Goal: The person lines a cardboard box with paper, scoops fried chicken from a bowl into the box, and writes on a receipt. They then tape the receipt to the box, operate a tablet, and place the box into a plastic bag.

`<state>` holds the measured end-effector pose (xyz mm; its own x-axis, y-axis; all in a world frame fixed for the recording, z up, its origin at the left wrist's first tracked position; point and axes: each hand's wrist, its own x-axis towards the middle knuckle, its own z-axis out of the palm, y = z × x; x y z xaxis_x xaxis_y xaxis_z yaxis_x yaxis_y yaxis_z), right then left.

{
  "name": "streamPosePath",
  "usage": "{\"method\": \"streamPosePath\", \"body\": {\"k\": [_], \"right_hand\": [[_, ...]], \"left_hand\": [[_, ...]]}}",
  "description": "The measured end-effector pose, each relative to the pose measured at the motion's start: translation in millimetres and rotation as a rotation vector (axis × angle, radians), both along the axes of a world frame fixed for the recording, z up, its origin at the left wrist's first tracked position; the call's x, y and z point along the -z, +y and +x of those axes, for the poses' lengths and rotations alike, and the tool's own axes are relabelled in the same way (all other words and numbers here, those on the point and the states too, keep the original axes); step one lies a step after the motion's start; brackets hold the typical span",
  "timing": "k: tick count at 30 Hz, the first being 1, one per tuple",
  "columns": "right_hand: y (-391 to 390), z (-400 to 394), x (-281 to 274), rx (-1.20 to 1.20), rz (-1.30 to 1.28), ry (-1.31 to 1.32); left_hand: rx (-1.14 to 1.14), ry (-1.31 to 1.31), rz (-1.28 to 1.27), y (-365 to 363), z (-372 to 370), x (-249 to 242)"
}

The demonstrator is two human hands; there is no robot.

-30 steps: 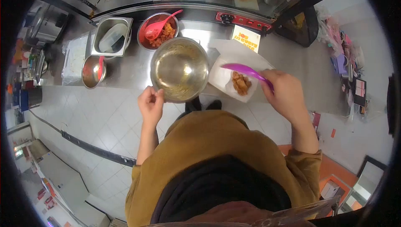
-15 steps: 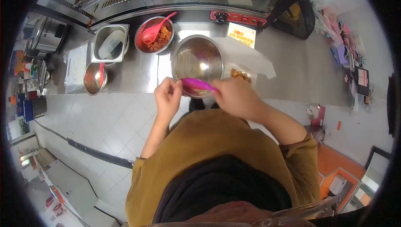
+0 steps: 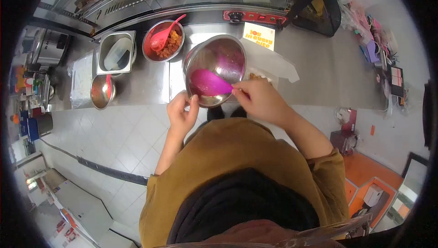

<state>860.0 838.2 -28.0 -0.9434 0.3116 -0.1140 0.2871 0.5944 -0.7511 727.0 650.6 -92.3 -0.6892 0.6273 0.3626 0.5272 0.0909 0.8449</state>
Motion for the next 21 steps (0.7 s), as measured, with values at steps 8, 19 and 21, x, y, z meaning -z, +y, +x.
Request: {"method": "streamPosePath", "body": {"k": [8,19,21], "right_hand": [[1,-6,6,0.249,0.441,0.213],[10,0,0,-0.074,0.422,0.06],[6,2,2,-0.047,0.172,0.067]], "left_hand": [[0.034,-0.274,0.091,3,3,3],[0.04,-0.213,0.075,-3,-7,12],[0.044,-0.152,0.037,-4,-7,15]]}}
